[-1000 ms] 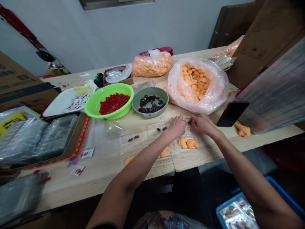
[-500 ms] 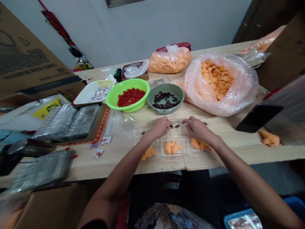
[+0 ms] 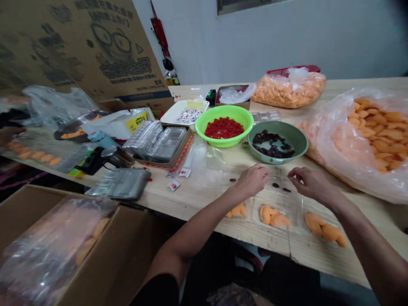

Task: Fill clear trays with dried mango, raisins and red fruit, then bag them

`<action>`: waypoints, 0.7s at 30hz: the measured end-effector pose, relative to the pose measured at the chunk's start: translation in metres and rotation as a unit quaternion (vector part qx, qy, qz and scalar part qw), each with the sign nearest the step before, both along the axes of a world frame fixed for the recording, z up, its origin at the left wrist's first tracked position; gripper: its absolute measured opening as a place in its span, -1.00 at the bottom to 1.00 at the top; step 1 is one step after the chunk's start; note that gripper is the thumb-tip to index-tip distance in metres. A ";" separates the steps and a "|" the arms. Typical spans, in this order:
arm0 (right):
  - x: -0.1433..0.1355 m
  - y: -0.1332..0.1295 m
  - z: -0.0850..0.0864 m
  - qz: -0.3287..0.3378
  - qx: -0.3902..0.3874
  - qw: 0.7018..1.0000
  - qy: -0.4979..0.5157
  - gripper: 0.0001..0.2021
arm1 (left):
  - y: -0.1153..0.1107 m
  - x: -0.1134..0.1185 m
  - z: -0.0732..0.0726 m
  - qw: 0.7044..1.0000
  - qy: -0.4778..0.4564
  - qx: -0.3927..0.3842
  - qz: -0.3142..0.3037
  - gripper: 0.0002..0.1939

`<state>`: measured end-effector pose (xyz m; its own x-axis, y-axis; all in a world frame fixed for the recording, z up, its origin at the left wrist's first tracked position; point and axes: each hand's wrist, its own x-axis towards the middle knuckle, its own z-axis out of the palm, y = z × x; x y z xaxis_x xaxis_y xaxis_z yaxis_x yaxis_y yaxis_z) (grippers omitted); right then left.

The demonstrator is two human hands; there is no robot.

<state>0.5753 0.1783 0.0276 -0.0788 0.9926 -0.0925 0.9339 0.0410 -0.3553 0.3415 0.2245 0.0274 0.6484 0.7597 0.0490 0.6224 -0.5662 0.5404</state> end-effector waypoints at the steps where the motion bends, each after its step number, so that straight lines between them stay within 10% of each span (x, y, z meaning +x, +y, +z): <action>1: 0.003 0.008 0.011 -0.005 0.012 0.999 0.030 -0.76 | 0.007 -0.017 0.008 0.999 -0.014 -0.001 0.029 -0.80; 6: -0.013 0.068 0.059 -0.025 0.135 0.987 -0.081 -0.72 | 0.049 -0.103 0.045 0.983 -0.004 0.035 0.183 -0.85; 11: -0.103 0.161 0.080 0.132 0.121 0.984 0.005 -0.57 | 0.046 -0.120 0.019 0.998 0.057 -0.005 0.036 -0.76; 16: -0.186 0.255 0.049 0.096 -0.074 0.992 -0.046 -0.34 | 0.027 -0.104 -0.027 0.995 0.101 0.005 0.009 -0.72; 21: -0.207 0.297 0.004 0.057 -0.171 0.979 -0.097 -0.19 | 0.028 -0.114 -0.041 0.999 0.036 -0.002 0.031 -0.76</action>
<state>0.3685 0.4756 0.0318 -0.1359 0.8862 -0.4430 0.9813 0.0590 -0.1830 0.2273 0.2525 -0.0135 0.6023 0.7983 0.0008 0.6933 -0.5236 0.4951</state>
